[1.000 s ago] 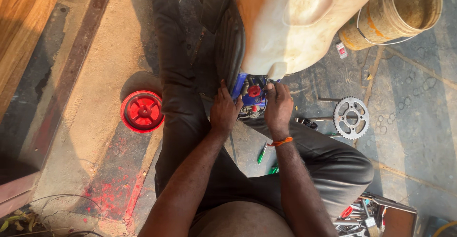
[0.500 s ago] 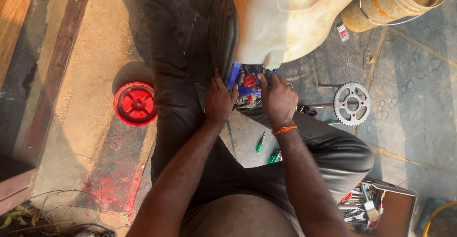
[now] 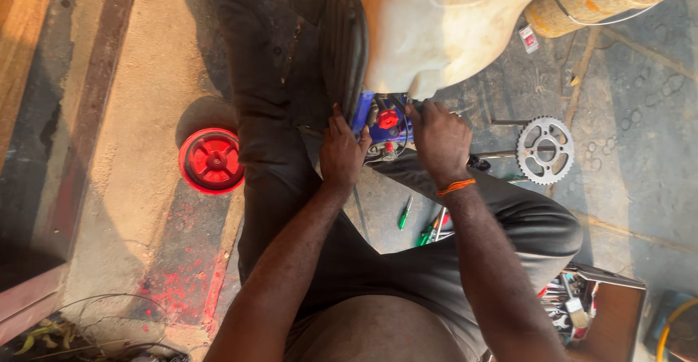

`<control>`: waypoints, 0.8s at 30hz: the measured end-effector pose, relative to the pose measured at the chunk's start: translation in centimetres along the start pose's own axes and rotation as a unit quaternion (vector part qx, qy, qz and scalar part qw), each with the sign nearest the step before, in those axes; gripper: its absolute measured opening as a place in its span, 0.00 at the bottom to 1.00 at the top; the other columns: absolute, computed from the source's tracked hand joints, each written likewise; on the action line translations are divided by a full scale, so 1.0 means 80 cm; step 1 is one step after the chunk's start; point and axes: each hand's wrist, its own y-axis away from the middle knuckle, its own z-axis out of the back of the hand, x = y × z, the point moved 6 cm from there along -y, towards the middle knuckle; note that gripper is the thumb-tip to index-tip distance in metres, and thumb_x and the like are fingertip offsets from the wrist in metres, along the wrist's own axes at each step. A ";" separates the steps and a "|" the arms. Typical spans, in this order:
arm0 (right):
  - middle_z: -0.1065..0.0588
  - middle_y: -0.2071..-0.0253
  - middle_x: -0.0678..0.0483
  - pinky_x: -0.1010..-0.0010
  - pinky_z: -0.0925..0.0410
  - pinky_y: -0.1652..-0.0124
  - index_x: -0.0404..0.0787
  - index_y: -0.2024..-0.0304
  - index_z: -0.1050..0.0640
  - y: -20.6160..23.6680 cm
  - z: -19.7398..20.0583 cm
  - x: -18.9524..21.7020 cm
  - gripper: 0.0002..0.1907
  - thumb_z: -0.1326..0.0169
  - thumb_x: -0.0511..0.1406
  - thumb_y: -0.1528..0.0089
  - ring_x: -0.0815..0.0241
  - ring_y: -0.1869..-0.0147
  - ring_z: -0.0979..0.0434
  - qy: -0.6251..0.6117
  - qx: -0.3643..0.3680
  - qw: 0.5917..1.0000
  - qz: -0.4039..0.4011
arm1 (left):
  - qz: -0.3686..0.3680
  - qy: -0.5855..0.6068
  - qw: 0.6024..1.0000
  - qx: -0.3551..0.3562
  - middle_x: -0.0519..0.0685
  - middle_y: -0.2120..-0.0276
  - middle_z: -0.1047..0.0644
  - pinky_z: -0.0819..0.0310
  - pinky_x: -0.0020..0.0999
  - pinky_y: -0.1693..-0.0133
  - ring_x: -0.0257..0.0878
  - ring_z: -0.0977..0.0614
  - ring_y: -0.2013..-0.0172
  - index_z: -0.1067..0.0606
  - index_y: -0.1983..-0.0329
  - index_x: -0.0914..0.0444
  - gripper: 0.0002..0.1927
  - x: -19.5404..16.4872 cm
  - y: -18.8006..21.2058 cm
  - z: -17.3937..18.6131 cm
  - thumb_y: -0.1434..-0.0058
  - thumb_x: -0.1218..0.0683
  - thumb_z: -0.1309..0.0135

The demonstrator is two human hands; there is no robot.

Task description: The person sits on the floor and uses a T-handle wrench and screwdriver to adjust and tighten components on a small blue motor attached to a white plastic tank. They manipulate a red knob and a hose fitting, then use a screwdriver to tighten a screw on the tank's outlet.

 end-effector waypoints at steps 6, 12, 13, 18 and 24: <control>0.24 0.70 0.48 0.53 0.32 0.70 0.38 0.68 0.25 0.012 0.019 0.003 0.22 0.41 0.50 0.33 0.46 0.69 0.22 -0.091 -0.043 0.994 -0.044 | 0.009 0.016 1.000 0.014 0.65 0.48 0.26 0.18 0.40 0.57 0.55 0.18 0.52 0.44 0.30 0.75 0.41 -0.001 -0.003 0.001 0.34 0.43 0.45; 0.23 0.69 0.47 0.56 0.30 0.68 0.39 0.67 0.23 0.018 0.038 0.006 0.19 0.39 0.47 0.36 0.49 0.69 0.20 -0.179 -0.078 0.980 -0.030 | -0.005 0.029 1.000 -0.005 0.66 0.48 0.27 0.18 0.42 0.55 0.56 0.18 0.52 0.45 0.29 0.75 0.42 -0.003 0.004 0.004 0.32 0.42 0.46; 0.23 0.69 0.47 0.56 0.30 0.67 0.39 0.66 0.23 0.020 0.037 0.003 0.18 0.40 0.46 0.35 0.49 0.69 0.20 -0.179 -0.066 0.981 -0.037 | -0.011 0.034 0.999 -0.004 0.66 0.48 0.27 0.18 0.42 0.55 0.57 0.18 0.53 0.45 0.29 0.75 0.42 -0.005 0.008 0.003 0.32 0.42 0.46; 0.22 0.71 0.47 0.55 0.31 0.68 0.39 0.65 0.24 0.037 0.031 -0.006 0.14 0.42 0.43 0.34 0.47 0.69 0.20 -0.212 -0.069 0.972 -0.072 | 0.010 0.058 0.997 0.042 0.65 0.46 0.27 0.19 0.44 0.56 0.57 0.18 0.52 0.46 0.27 0.72 0.44 -0.008 0.022 0.007 0.34 0.40 0.45; 0.25 0.71 0.42 0.52 0.35 0.69 0.37 0.65 0.29 0.065 0.028 0.021 0.15 0.44 0.40 0.30 0.42 0.69 0.24 -0.202 -0.161 0.964 -0.057 | 0.042 0.055 0.994 0.079 0.64 0.44 0.27 0.18 0.44 0.57 0.56 0.17 0.52 0.47 0.26 0.70 0.45 -0.010 0.032 0.022 0.33 0.38 0.46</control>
